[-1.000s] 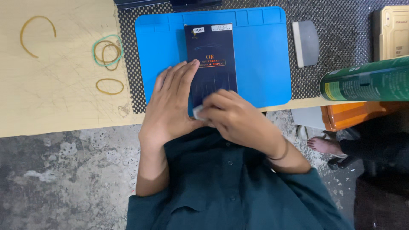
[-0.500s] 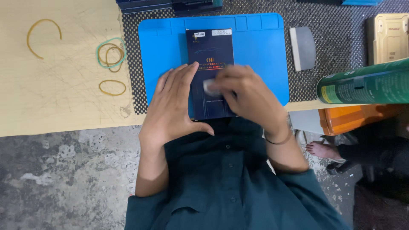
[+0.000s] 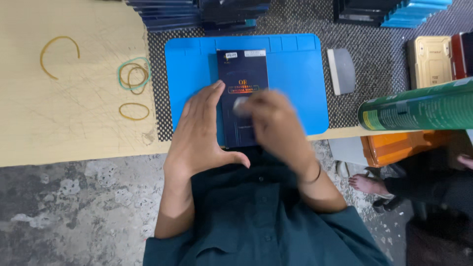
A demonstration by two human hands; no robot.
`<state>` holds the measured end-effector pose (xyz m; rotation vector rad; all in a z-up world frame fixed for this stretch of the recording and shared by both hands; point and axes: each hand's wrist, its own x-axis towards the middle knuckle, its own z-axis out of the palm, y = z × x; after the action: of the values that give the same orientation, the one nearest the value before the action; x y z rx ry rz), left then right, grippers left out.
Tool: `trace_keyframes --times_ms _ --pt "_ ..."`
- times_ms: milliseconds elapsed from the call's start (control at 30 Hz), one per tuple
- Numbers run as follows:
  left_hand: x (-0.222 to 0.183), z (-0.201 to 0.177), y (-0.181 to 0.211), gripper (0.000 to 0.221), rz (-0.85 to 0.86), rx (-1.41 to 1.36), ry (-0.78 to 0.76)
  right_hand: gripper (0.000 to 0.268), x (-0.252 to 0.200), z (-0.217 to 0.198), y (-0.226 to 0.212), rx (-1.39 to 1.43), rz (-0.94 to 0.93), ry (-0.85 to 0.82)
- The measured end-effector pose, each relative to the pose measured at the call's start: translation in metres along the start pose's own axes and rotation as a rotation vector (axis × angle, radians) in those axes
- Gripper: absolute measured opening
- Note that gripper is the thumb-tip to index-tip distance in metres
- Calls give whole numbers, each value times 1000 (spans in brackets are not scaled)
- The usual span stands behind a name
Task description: The person wipes down a rectangular object with a cloth and places it inside a protective box, then removes it from a bubble wrap sleeve and cleans the surface of another blue rectangular box with a cloth.
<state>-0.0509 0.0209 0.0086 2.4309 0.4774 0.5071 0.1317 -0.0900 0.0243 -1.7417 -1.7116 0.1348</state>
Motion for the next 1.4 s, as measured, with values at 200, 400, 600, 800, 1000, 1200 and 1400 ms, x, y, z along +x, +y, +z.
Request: trace_keyframes --times_ms 200,400,600,800,1000,1200,1400 --pt "-1 5 -5 127 -67 10 65 24 -4 -25 10 87 -166 -407" --pt "1 7 -1 102 -113 -29 88 20 23 -8 3 -119 -68 -63" --pt "-1 10 -4 95 -127 39 74 46 17 -31 23 123 24 -623" --pt "6 9 0 130 -102 287 -57 41 24 -20 22 28 -94 -190" --pt "4 12 -2 141 -97 299 -83 15 50 -33 39 16 82 -517" --pt "2 11 -1 139 -79 285 -39 22 49 -26 32 47 -68 -173" --pt "4 9 1 138 -79 278 -60 21 72 -33 60 -30 81 -470"
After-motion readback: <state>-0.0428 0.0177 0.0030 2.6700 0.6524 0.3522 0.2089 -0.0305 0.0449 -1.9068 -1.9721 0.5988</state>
